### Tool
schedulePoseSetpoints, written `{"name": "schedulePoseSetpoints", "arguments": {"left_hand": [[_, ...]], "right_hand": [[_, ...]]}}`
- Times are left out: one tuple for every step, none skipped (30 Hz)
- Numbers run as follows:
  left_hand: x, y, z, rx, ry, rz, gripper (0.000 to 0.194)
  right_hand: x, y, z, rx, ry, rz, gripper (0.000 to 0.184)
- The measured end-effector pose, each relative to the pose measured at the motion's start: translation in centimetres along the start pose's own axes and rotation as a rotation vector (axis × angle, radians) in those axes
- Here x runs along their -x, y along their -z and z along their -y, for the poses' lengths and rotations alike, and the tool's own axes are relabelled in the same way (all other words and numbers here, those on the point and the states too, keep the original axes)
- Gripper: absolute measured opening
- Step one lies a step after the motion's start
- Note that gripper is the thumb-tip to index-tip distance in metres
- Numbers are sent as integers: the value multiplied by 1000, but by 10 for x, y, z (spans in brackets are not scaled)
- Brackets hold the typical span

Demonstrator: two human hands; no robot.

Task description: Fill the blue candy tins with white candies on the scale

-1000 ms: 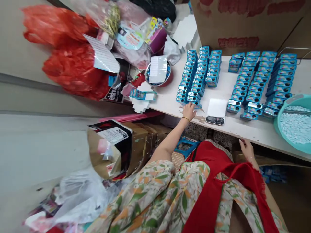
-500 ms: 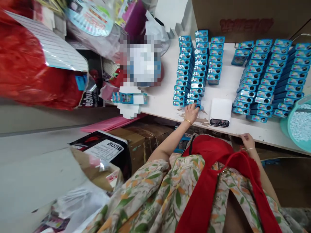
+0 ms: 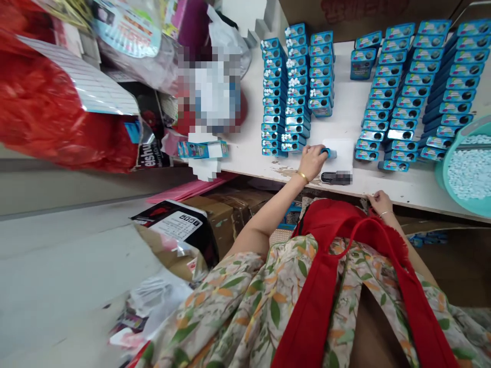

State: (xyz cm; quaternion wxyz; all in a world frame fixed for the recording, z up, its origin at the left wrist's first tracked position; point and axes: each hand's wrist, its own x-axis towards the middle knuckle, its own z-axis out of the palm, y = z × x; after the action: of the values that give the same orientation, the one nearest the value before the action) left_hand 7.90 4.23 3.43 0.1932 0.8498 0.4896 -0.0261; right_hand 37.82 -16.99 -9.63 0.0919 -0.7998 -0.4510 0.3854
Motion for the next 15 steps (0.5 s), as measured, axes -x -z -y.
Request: {"name": "schedulePoseSetpoints", "arguments": {"left_hand": [[-10,-3,-10,2,-33,30,35],[-19,-6,-18,-4,-59,54,35],[-27,-9,-26,-14,-81,75,34],[-34,-13,-32,-25,-94,90,34],[-40,-16,-37,-33,-99,101,34],[-44,-18,-40,-36,-99,105,33],[-45,-18,-42,-34,-101,99,31],[-45,-18,-42,-26,-109,79,27],[-42,-17,-40,-9,-127,43,23],[-37,-16,-37,15,-148,-11,21],[-30,-15,-31,48,-161,-78,23],[-22,-14,-24,87,-158,-147,27],[-11,-15,-15,130,-131,-202,30],[1,-17,-4,169,-84,-237,31],[13,-21,8,199,-33,-248,32]], "right_hand": [[0,-1,0,1,0,3,40],[-1,-2,0,3,1,7,38],[-1,-3,0,5,2,12,37],[-2,-4,0,7,3,17,37],[-2,-5,1,11,3,21,36],[-2,-5,1,14,2,24,35],[-2,-5,2,18,0,28,35],[-2,-4,2,20,-3,33,35],[-1,-3,2,20,-5,43,35],[1,-1,2,16,-6,61,35],[4,1,2,9,-6,88,35],[8,3,1,-2,-5,126,36],[12,4,0,-14,-5,173,38],[18,5,-1,-24,-7,226,41],[23,3,-2,-31,-14,279,43]]}}
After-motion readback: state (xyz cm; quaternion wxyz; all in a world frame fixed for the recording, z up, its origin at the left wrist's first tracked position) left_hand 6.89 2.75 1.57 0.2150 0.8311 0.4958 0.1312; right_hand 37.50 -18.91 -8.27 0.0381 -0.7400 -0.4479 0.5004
